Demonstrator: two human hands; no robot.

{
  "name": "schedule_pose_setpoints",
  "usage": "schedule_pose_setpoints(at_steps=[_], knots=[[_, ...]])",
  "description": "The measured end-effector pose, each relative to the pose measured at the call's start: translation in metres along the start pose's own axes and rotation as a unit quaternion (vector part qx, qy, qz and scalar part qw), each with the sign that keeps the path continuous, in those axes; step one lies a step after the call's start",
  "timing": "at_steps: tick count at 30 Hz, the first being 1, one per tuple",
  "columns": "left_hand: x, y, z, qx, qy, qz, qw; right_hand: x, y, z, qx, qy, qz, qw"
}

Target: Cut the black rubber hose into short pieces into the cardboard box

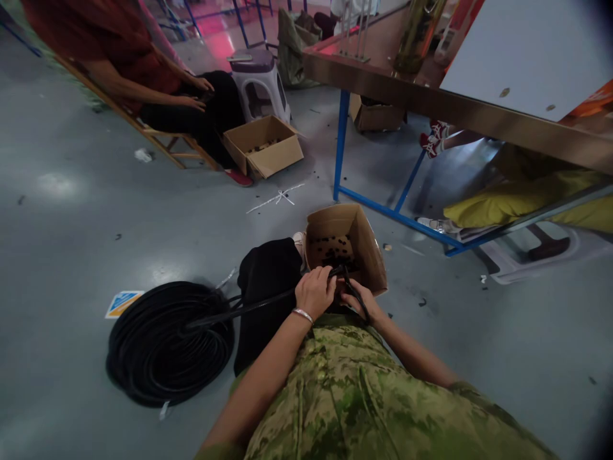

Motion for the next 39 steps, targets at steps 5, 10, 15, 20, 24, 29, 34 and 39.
schedule_pose_setpoints(at_steps=[5, 10, 15, 20, 24, 29, 34, 39], knots=[[0.001, -0.005, 0.004, -0.034, 0.004, 0.014, 0.999, 0.021, 0.002, -0.002, 0.012, -0.063, 0.047, 0.997], [-0.002, -0.008, 0.005, -0.059, 0.017, 0.012, 0.998, 0.031, 0.006, -0.005, 0.016, -0.086, 0.063, 0.994], [-0.003, -0.009, 0.004, -0.059, 0.024, 0.005, 0.998, 0.033, 0.007, -0.008, 0.012, -0.085, 0.066, 0.994], [-0.004, -0.007, 0.005, -0.041, 0.03, -0.006, 0.999, 0.03, 0.012, -0.008, 0.015, -0.088, 0.047, 0.995], [-0.004, -0.005, 0.004, -0.024, 0.027, -0.012, 0.999, 0.027, 0.014, -0.009, 0.016, -0.083, 0.042, 0.996], [-0.004, -0.004, 0.004, -0.019, 0.021, -0.014, 0.999, 0.027, 0.016, -0.01, 0.012, -0.071, 0.051, 0.996], [-0.003, -0.003, 0.004, -0.021, 0.022, -0.018, 0.999, 0.027, 0.019, -0.009, 0.011, -0.062, 0.05, 0.997], [-0.004, -0.005, 0.004, -0.037, 0.034, -0.019, 0.999, 0.028, 0.019, -0.008, 0.014, -0.057, 0.034, 0.998]])
Point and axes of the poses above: each hand's wrist, its own z-axis away from the middle knuckle, its own y-axis out of the palm, x = y × z, the point moved 6 cm from there along -z, towards the middle knuckle, and after that the axes turned 5 degrees about x, right-handed, at the moved point
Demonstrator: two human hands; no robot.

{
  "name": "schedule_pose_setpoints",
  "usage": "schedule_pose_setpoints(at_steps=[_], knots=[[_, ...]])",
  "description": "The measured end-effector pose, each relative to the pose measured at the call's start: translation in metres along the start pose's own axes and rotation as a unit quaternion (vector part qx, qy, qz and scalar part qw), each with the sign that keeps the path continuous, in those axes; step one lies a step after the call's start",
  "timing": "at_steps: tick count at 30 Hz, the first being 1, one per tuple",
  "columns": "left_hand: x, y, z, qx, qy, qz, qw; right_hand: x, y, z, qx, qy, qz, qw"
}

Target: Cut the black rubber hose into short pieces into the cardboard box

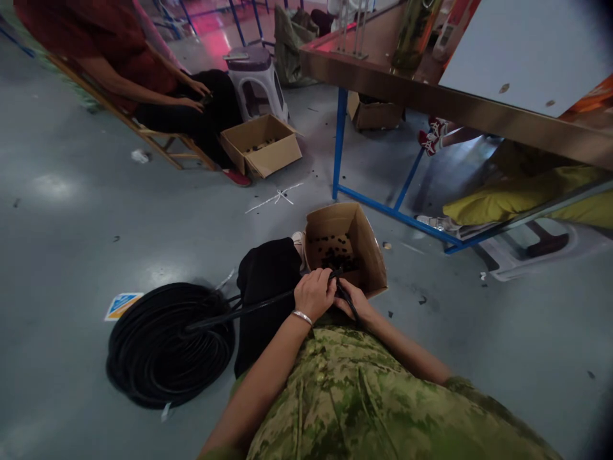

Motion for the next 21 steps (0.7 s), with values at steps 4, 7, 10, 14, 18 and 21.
schedule_pose_setpoints(at_steps=[4, 7, 10, 14, 18, 21], knots=[[-0.001, -0.001, 0.0, -0.005, 0.008, -0.003, 1.0, 0.0, -0.001, -0.001, -0.004, 0.002, -0.006, 1.0], [-0.001, 0.0, 0.0, -0.005, 0.015, -0.008, 1.0, 0.001, -0.002, -0.002, -0.011, -0.004, 0.008, 1.0], [0.0, 0.001, 0.0, -0.003, 0.015, -0.009, 1.0, 0.002, -0.002, -0.004, -0.013, -0.006, 0.03, 0.999], [0.001, 0.001, -0.001, 0.026, 0.015, -0.005, 1.0, 0.0, -0.002, -0.002, -0.015, -0.007, 0.04, 0.999], [0.002, 0.004, -0.004, 0.084, 0.009, -0.003, 0.996, -0.005, -0.002, 0.004, -0.028, 0.004, 0.069, 0.997], [0.002, 0.007, -0.007, 0.112, -0.002, 0.001, 0.994, -0.01, -0.003, 0.008, -0.04, 0.015, 0.085, 0.995]])
Point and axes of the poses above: each hand's wrist, its own z-axis away from the middle knuckle, its own y-axis out of the palm, x = y × z, the point moved 6 cm from there along -z, towards the middle knuckle, and after that the axes turned 5 degrees about x, right-handed, at the moved point
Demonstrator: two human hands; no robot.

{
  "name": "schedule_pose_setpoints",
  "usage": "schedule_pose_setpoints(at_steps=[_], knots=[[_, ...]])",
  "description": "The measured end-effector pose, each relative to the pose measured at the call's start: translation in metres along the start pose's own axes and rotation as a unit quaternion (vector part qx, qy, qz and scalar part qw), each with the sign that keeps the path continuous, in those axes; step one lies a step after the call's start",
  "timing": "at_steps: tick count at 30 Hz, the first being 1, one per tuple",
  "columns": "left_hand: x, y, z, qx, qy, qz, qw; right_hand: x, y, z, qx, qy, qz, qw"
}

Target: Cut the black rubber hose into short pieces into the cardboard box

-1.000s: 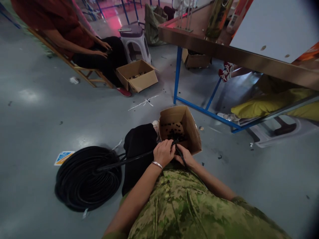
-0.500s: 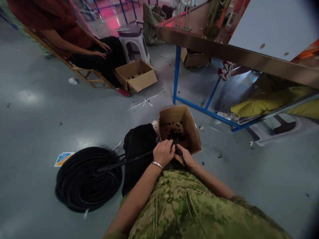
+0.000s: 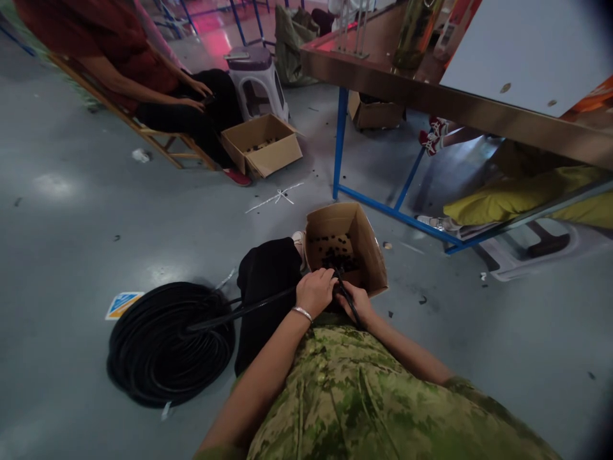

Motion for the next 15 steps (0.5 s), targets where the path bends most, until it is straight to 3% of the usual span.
schedule_pose_setpoints(at_steps=[9, 15], knots=[[0.002, 0.013, -0.006, 0.021, -0.03, -0.014, 0.999, -0.013, 0.003, -0.001, -0.013, 0.026, 0.024, 0.999], [0.003, 0.026, -0.016, 0.087, -0.05, -0.037, 0.994, -0.03, 0.01, -0.004, -0.016, 0.055, 0.02, 0.998]])
Point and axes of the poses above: each hand's wrist, its own z-axis away from the middle knuckle, its own y-axis out of the palm, x = y × z, the point moved 6 cm from there along -z, towards the middle knuckle, and after that the axes turned 5 degrees about x, right-handed, at the moved point
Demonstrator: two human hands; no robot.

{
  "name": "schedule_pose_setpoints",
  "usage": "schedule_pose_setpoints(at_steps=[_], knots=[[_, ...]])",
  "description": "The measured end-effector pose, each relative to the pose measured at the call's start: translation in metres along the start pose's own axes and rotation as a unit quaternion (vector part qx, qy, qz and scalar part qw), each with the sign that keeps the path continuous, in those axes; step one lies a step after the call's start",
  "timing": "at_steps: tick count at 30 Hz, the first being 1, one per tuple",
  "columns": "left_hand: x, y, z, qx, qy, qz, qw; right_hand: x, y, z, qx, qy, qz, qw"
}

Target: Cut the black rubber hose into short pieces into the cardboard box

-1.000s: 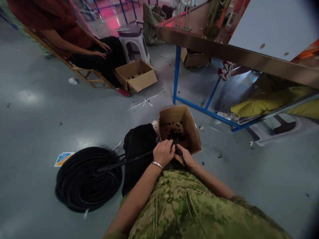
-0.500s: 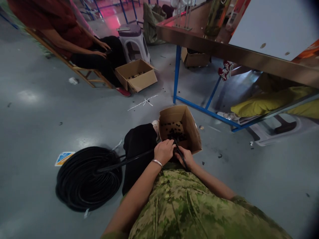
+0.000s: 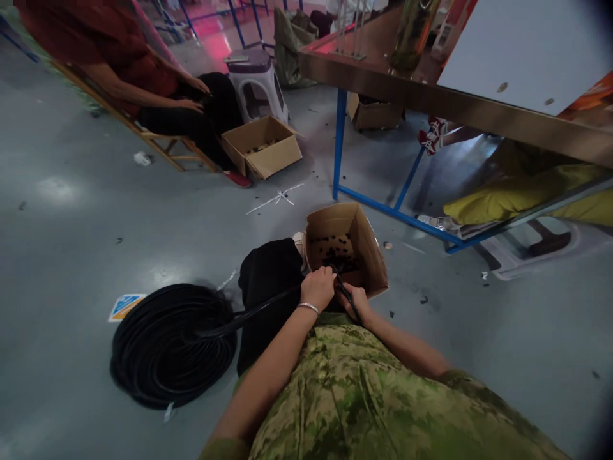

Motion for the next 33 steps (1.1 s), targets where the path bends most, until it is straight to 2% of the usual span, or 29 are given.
schedule_pose_setpoints(at_steps=[7, 24, 33], knots=[[0.002, 0.016, -0.017, 0.066, -0.035, -0.022, 0.997, -0.015, 0.007, -0.011, 0.037, 0.043, 0.012, 0.998], [0.007, 0.028, -0.03, 0.109, -0.049, -0.02, 0.993, -0.029, 0.015, -0.022, 0.05, 0.054, 0.039, 0.997], [0.005, 0.029, -0.033, 0.144, -0.036, -0.026, 0.989, -0.046, 0.016, -0.021, 0.032, 0.096, 0.024, 0.995]])
Point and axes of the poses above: each hand's wrist, its own z-axis away from the middle knuckle, its own y-axis out of the palm, x = y × z, the point moved 6 cm from there along -z, towards the middle knuckle, and after that the axes turned 5 degrees about x, right-handed, at the moved point
